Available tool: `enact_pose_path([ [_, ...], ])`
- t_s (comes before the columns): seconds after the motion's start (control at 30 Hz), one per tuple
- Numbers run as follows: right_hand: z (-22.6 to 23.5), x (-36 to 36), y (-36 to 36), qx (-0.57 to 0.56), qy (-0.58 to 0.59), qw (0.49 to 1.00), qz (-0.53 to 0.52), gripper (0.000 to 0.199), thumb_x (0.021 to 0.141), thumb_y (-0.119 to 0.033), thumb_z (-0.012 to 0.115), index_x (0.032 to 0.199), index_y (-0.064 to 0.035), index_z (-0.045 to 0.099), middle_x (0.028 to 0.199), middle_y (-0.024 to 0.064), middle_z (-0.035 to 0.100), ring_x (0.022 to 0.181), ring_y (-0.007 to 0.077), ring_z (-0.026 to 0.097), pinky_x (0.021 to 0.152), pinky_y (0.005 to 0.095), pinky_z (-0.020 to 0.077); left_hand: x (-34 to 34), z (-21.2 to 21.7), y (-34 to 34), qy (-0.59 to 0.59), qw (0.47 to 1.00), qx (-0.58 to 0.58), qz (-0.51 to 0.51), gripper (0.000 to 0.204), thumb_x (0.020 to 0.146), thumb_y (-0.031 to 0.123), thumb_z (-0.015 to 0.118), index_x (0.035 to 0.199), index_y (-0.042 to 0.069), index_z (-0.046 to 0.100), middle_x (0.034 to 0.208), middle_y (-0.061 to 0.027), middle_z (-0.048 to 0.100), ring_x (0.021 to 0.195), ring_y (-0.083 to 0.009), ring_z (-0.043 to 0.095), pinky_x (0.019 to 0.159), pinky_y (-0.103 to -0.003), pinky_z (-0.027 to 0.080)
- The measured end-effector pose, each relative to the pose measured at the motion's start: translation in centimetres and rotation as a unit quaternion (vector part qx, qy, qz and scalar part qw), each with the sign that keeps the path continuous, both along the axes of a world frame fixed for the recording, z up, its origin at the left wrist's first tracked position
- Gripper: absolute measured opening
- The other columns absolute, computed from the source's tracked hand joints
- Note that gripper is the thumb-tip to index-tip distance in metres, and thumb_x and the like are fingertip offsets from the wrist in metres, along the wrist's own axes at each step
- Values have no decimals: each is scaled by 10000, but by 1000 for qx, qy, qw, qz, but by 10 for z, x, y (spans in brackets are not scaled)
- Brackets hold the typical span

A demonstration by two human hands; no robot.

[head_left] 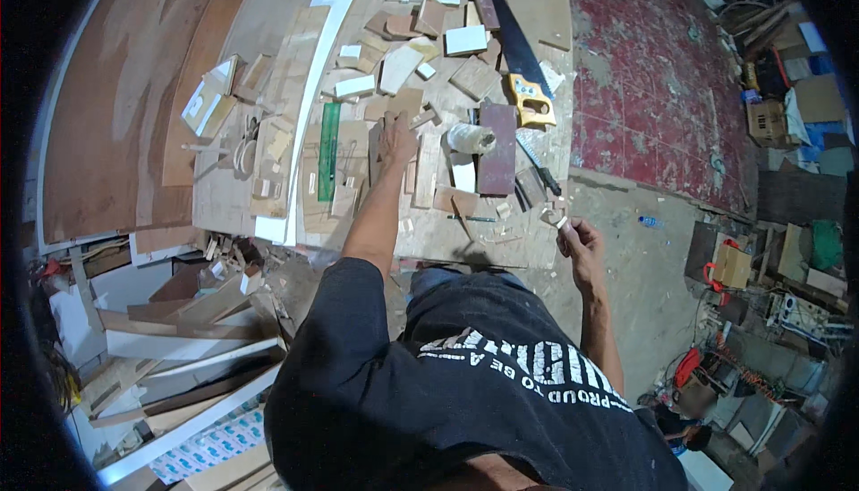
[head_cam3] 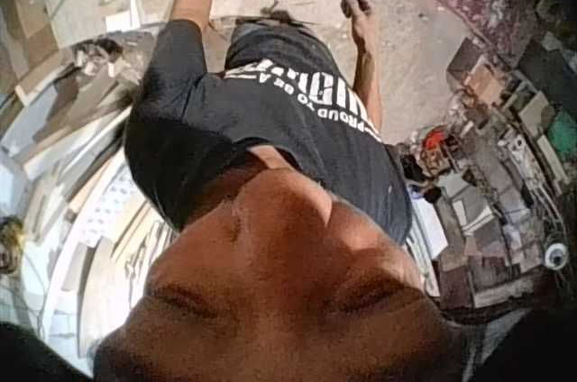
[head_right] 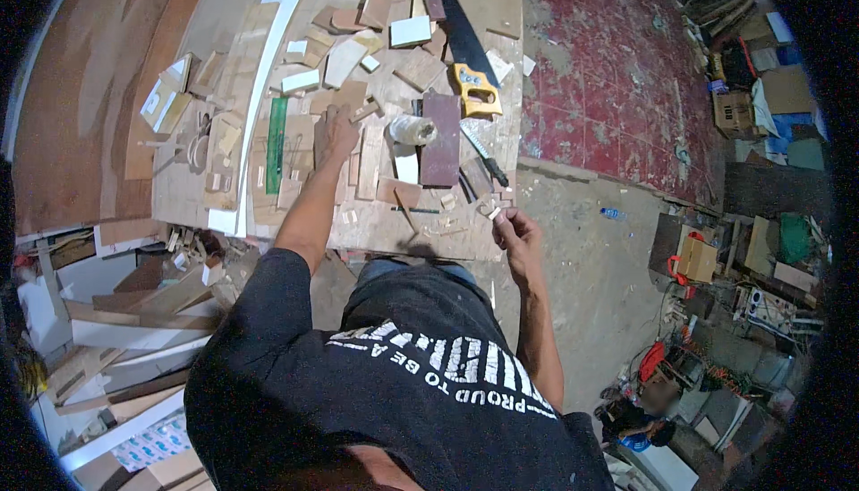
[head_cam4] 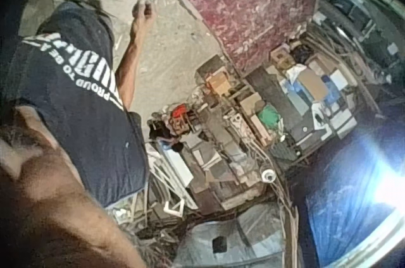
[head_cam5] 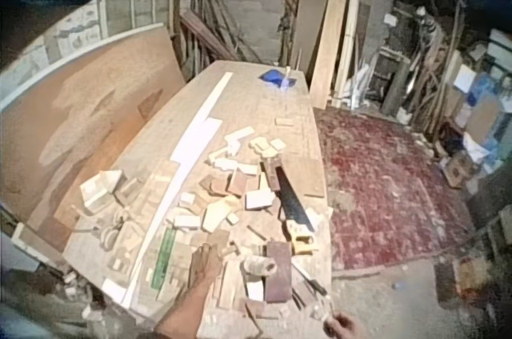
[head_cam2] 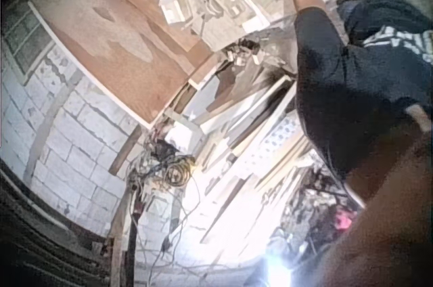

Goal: The recorder is assembling and gluing small pieces of wood in a workshop environment.

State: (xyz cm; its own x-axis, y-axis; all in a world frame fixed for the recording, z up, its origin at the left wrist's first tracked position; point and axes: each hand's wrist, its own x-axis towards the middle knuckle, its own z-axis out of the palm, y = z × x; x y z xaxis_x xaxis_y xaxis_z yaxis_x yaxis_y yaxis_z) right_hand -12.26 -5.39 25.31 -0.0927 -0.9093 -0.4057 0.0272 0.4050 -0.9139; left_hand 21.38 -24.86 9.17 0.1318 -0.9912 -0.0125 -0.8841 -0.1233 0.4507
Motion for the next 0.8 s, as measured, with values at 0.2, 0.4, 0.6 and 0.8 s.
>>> enact_pose_path([
  [0.2, 21, 28, -21, -23, -28, 999, 19, 173, 969, -184, 598, 866, -45, 606, 703, -38, 524, 613, 51, 451, 548, 220, 336, 37, -2, -8, 260, 965, 44, -4, 197, 826, 126, 690, 1000, 34, 686, 1037, -174, 652, 920, -295, 638, 818, -371, 516],
  [0.4, 60, 86, -85, -101, 12, 984, 149, 175, 963, -185, 602, 922, -16, 623, 728, -26, 555, 666, 61, 493, 585, 230, 388, 52, 118, 55, 418, 902, -76, -78, 277, 808, 83, 749, 1056, -16, 676, 994, -69, 676, 928, -166, 630, 869, -278, 487],
  [0.6, 95, 152, -112, -215, 105, 934, 266, 182, 939, -171, 629, 931, 11, 644, 708, 12, 581, 637, 70, 483, 570, 236, 391, 64, 216, 110, 610, 786, -8, -103, 356, 865, 64, 715, 1197, -25, 623, 1099, -61, 670, 987, -120, 617, 901, -265, 485],
  [0.8, 122, 186, -102, -374, 165, 862, 300, 123, 909, -115, 656, 931, 6, 654, 719, 106, 619, 573, 157, 534, 527, 296, 425, 71, 247, 139, 597, 794, -47, -103, 393, 860, 86, 725, 1232, 0, 630, 1133, -82, 673, 998, -121, 615, 903, -274, 487],
])
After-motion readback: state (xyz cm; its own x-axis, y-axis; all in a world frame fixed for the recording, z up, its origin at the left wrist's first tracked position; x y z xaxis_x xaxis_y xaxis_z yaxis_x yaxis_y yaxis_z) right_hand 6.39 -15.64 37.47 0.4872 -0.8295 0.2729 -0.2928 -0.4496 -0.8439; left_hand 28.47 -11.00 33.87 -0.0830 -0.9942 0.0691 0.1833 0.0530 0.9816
